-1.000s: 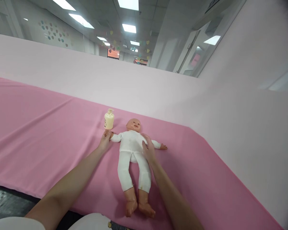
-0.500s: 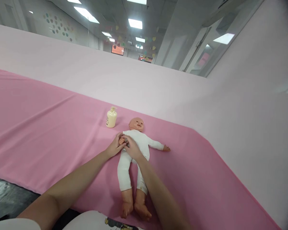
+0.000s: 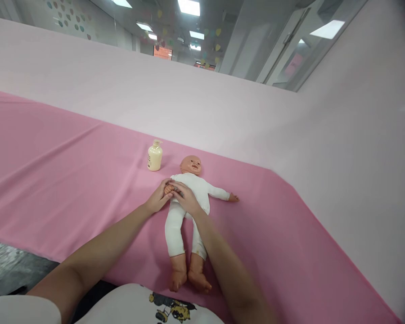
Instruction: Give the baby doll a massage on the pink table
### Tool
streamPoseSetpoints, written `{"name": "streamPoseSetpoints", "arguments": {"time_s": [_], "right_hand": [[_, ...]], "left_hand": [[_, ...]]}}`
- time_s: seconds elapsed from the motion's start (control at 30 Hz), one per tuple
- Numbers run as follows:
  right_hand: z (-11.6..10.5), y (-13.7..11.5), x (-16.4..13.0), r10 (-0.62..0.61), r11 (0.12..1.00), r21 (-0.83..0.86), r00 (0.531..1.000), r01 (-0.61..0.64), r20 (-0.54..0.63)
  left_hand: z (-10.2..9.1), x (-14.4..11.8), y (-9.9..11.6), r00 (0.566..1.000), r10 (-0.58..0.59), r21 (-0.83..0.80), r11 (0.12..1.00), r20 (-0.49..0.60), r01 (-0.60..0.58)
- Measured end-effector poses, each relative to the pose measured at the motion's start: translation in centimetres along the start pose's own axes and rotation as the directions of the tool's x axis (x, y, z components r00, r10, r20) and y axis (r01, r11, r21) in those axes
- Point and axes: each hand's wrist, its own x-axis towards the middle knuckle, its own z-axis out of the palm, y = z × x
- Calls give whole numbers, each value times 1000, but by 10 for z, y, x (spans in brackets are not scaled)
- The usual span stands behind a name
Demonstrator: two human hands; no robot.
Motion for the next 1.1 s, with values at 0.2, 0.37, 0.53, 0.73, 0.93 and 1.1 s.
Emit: {"name": "streamPoseSetpoints", "arguments": {"time_s": [0.2, 0.37, 0.53, 0.73, 0.93, 1.1], "right_hand": [[2, 4, 0, 7, 1000, -1, 1000, -7, 10], [1, 4, 0, 9, 1000, -26, 999, -10, -33], [1, 3, -1, -13, 1000, -17, 997, 12, -78], [0, 0, -2, -17, 1000, -10, 990, 16, -142], [0, -1, -3, -76, 997, -19, 972, 73, -221], [0, -3, -3, -53, 998, -24, 975, 50, -216]], "left_hand": [[3, -1, 0, 997, 75, 96, 993, -34, -71], [0, 3, -9, 985, 147, 421, 891, 91, -172], [-6, 7, -13, 987, 87, 456, 879, 132, -138], [-3, 6, -8, 993, 52, 481, 871, 107, -97], [3, 3, -4, 985, 172, 478, 865, 7, -154], [5, -1, -1, 965, 255, 566, 789, 54, -240]]}}
